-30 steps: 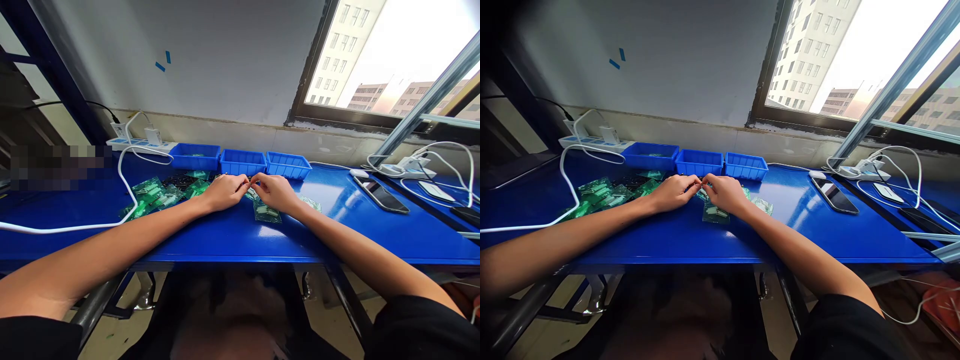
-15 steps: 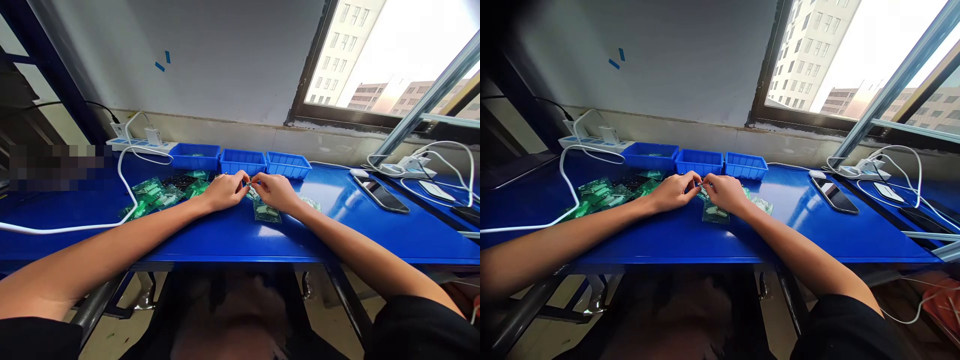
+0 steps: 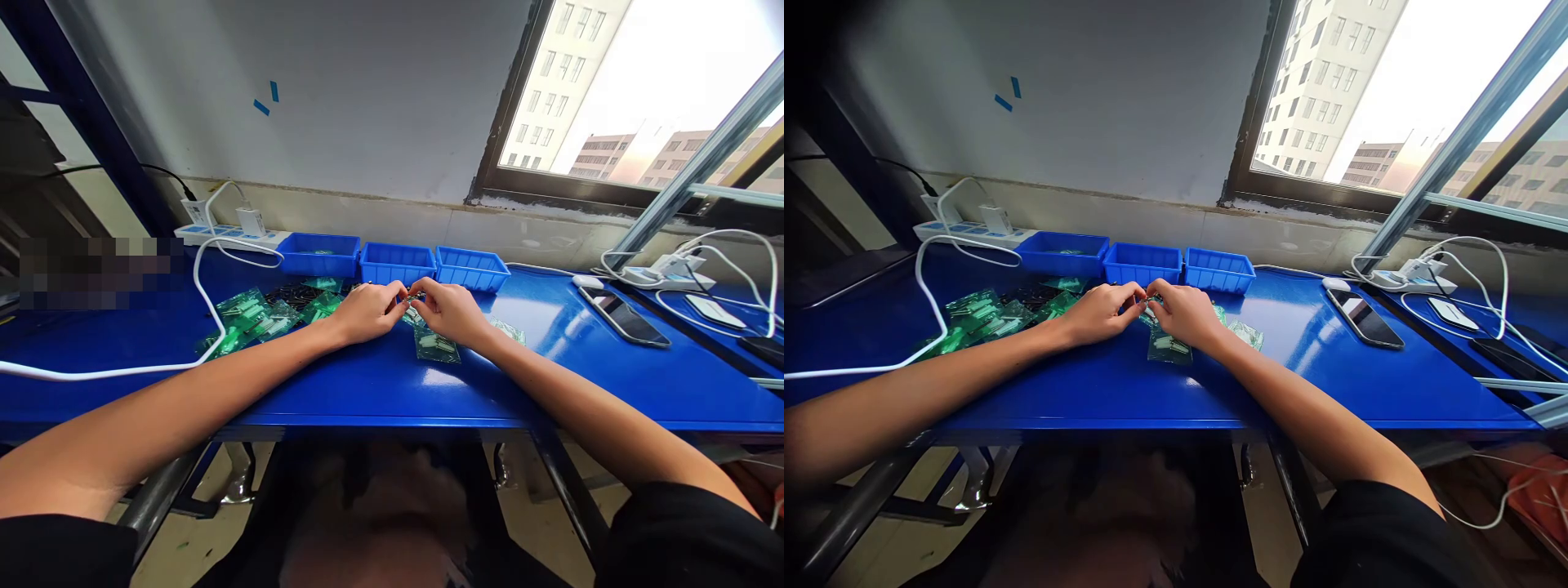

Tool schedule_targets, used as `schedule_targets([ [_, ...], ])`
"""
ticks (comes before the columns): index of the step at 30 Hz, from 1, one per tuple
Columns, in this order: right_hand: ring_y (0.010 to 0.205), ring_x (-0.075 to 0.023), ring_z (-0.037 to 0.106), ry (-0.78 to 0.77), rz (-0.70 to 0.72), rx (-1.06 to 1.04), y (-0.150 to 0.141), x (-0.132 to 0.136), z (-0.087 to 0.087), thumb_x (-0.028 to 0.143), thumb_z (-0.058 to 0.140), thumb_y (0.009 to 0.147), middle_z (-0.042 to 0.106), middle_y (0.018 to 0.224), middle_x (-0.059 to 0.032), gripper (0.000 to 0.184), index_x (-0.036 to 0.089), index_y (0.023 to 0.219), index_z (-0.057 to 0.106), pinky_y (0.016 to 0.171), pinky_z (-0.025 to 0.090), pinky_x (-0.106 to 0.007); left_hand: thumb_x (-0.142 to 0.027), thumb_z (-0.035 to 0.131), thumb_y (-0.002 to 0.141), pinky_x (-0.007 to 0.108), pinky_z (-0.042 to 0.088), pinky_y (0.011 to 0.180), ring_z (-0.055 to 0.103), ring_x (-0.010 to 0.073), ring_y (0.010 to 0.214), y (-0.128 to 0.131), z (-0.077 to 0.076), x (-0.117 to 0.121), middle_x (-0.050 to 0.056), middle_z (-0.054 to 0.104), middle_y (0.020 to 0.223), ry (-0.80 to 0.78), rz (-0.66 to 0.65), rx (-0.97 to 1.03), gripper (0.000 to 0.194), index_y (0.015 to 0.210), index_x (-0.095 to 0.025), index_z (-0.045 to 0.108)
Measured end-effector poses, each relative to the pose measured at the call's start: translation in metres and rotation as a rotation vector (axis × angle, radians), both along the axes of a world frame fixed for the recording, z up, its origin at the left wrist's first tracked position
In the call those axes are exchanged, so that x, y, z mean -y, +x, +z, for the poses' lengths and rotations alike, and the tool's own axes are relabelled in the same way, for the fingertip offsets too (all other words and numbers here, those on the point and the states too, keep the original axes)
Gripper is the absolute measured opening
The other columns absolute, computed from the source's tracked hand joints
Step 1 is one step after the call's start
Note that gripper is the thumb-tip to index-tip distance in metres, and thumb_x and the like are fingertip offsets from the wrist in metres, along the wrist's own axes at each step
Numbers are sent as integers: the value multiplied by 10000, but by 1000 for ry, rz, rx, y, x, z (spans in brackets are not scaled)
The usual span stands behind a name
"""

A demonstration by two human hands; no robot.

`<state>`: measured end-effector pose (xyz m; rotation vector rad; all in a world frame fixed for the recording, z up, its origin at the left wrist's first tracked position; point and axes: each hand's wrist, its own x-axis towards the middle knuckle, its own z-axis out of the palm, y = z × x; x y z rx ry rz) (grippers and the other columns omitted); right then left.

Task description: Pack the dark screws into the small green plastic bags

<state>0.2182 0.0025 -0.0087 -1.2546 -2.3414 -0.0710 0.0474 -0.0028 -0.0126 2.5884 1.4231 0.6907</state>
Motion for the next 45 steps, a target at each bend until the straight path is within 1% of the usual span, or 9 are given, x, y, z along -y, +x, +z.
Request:
schedule_targets([
  [5,538,-109,461,-5,-5,14,0,1,2,215,507,821,561,601,17,170,183,951,611,537,258,-220,-298,421,888,326,444,742,623,209,764,0,1,1,36,670,791,0,0,-10,223,1003,-172,563],
  [10,536,-111,470,-20,-20,27,-1,1,2,221,491,832,574,604,11,162,183,926,618,539,260,-222,-282,418,895,311,441,718,626,205,764,0,2,1,41,669,805,-8,11,-9,225,1026,-166,557],
  [19,568,-127,500,-19,-53,41,-1,0,1,239,468,846,595,634,-7,192,183,939,626,544,269,-227,-255,473,862,295,433,685,621,187,731,0,0,0,26,667,776,-9,8,5,233,1063,-159,540],
  [26,540,-117,475,-18,-25,29,0,0,0,246,470,843,581,610,3,182,184,923,622,537,263,-227,-254,467,859,289,429,668,622,183,723,0,1,1,30,668,766,11,-1,9,191,1004,-161,549],
  [30,539,-115,472,-11,-14,16,0,0,0,243,495,830,582,625,10,167,186,942,605,537,260,-227,-259,476,852,287,433,670,618,173,686,-1,0,1,26,668,751,17,-8,12,184,989,-161,552],
  [34,538,-115,467,0,-11,5,0,-1,-1,235,507,823,584,642,13,161,188,958,578,535,255,-228,-269,485,849,295,439,687,621,179,694,-1,0,0,26,668,748,17,-4,10,182,976,-163,559],
  [41,539,-118,457,-2,-25,16,0,-1,-1,240,503,815,576,644,8,93,178,880,528,525,238,-230,-261,495,843,287,430,665,616,176,691,-1,0,0,28,667,761,20,-11,-5,171,965,-157,554],
  [45,550,-120,464,-23,-22,26,-1,-1,0,240,494,812,587,672,-2,81,183,866,512,524,229,-231,-261,506,838,297,427,682,612,177,679,-1,0,0,23,665,746,46,-11,-41,166,960,-160,557],
])
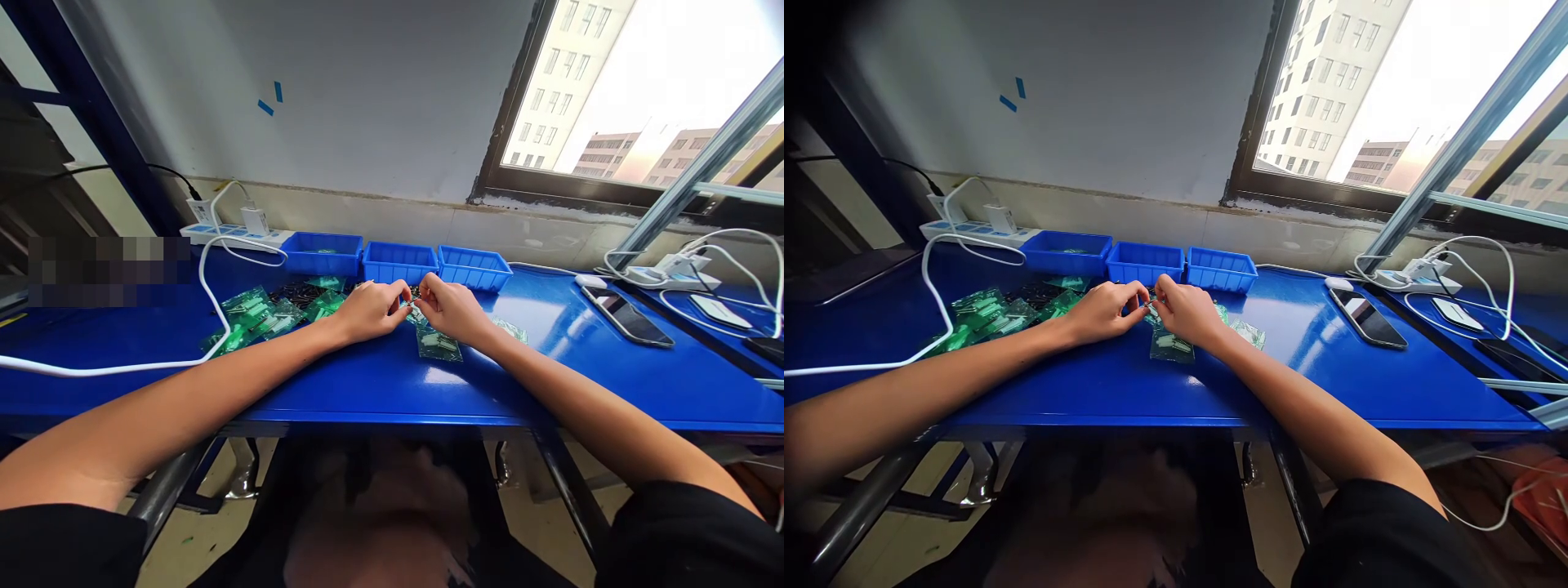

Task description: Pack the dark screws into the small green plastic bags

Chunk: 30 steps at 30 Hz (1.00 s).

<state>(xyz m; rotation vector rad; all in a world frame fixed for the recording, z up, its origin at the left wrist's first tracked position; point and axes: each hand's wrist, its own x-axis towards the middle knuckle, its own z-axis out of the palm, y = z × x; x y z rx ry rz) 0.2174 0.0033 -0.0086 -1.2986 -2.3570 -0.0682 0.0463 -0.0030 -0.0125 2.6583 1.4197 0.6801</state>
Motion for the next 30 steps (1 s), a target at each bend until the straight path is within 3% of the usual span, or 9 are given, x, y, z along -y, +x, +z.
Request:
schedule_targets([
  [30,536,-103,452,35,57,-91,0,1,-1,254,492,835,547,611,27,128,180,932,534,539,263,-212,-246,332,910,325,452,740,636,214,786,-1,-2,-3,55,683,804,27,-32,-19,291,1049,-163,574],
])
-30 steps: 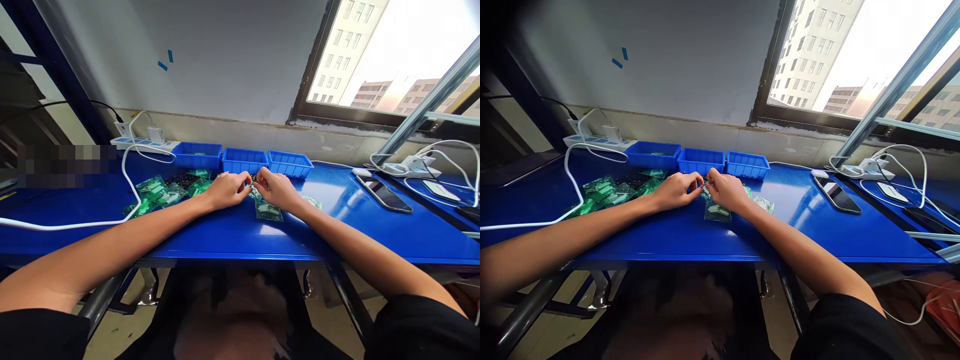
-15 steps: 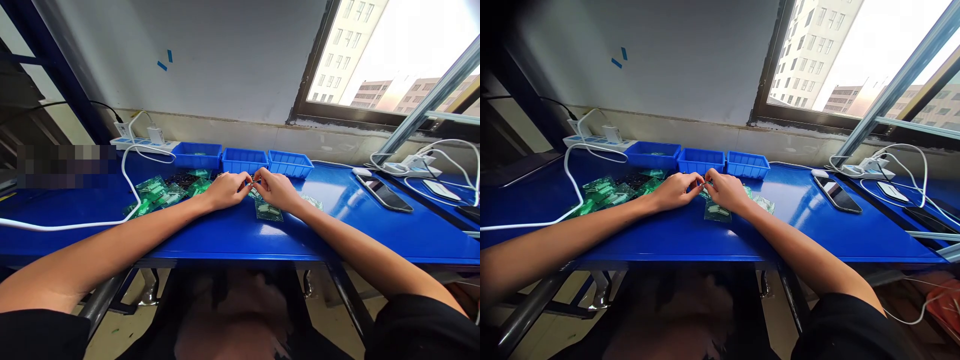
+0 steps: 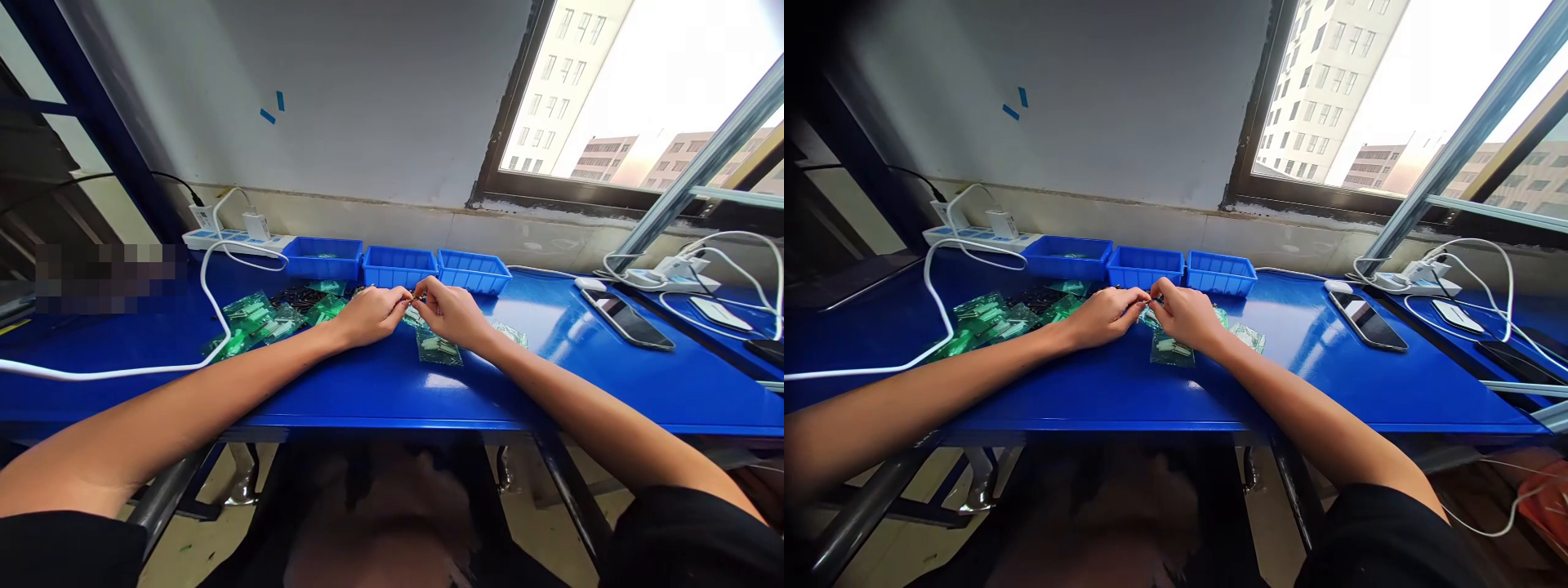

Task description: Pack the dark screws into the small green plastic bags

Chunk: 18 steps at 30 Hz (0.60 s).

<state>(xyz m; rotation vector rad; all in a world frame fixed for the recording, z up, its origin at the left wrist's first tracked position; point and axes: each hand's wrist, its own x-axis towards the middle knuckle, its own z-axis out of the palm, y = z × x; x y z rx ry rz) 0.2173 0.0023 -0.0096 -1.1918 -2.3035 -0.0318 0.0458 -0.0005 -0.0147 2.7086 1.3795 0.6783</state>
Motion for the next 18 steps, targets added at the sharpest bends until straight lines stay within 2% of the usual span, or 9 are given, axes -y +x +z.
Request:
schedule_targets([
  [6,546,-104,458,4,17,21,1,-1,-1,230,500,828,545,608,26,111,180,907,560,551,275,-213,-229,323,913,322,443,711,630,214,746,0,2,2,53,671,770,-32,-8,-6,285,1034,-151,568],
  [12,541,-106,460,7,-17,20,1,-2,-2,225,495,823,556,613,15,104,174,870,573,547,276,-216,-251,435,879,309,443,692,630,212,750,1,2,2,41,660,779,-42,15,31,241,1087,-151,504],
  [18,528,-101,456,6,-20,17,0,-1,-1,234,503,812,549,594,23,103,182,852,583,539,274,-210,-269,437,882,309,447,677,626,211,748,1,-1,-1,36,649,781,-29,3,26,181,1023,-167,486],
])
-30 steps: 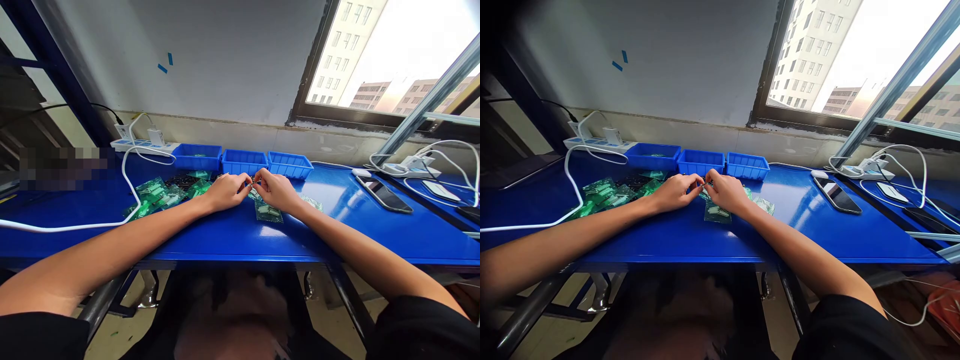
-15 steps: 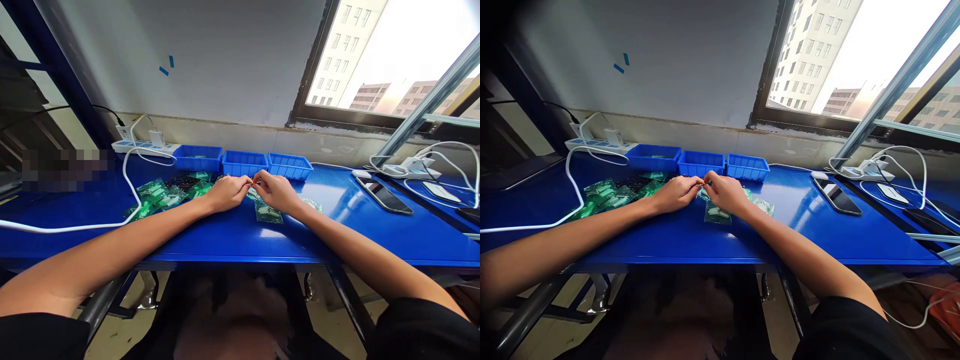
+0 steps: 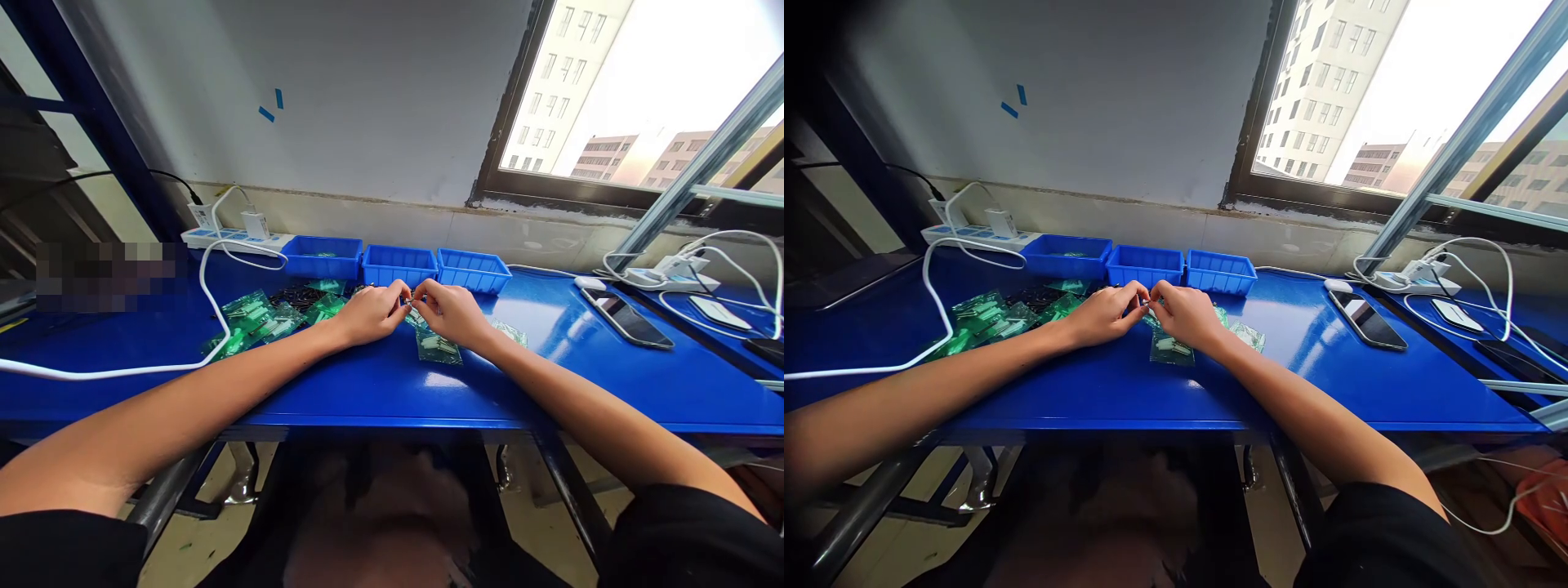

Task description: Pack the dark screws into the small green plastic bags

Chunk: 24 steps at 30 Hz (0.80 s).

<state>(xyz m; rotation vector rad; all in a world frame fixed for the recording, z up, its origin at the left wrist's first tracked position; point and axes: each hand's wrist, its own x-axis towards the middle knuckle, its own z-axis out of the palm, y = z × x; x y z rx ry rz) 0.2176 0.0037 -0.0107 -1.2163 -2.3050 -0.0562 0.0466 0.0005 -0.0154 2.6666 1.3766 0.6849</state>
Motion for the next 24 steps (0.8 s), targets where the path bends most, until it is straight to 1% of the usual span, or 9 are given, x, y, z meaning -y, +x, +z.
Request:
schedule_targets([
  [7,518,-97,451,17,-4,-15,0,0,0,261,515,815,531,576,29,119,179,860,589,528,271,-205,-262,367,907,356,444,735,621,227,767,-1,-1,-2,51,651,802,12,-29,-51,183,1001,-166,492],
  [17,524,-94,444,13,-4,-24,0,0,-1,242,519,810,529,582,28,111,177,868,589,527,264,-204,-263,431,884,313,429,680,618,209,744,-2,-2,-3,40,652,787,25,-53,-48,145,953,-164,512],
  [24,518,-89,436,15,29,-14,0,-1,-1,237,513,820,529,577,29,113,174,869,592,528,262,-205,-251,441,880,297,419,658,617,203,741,-1,-1,-2,36,656,781,42,-53,-55,135,934,-165,529],
])
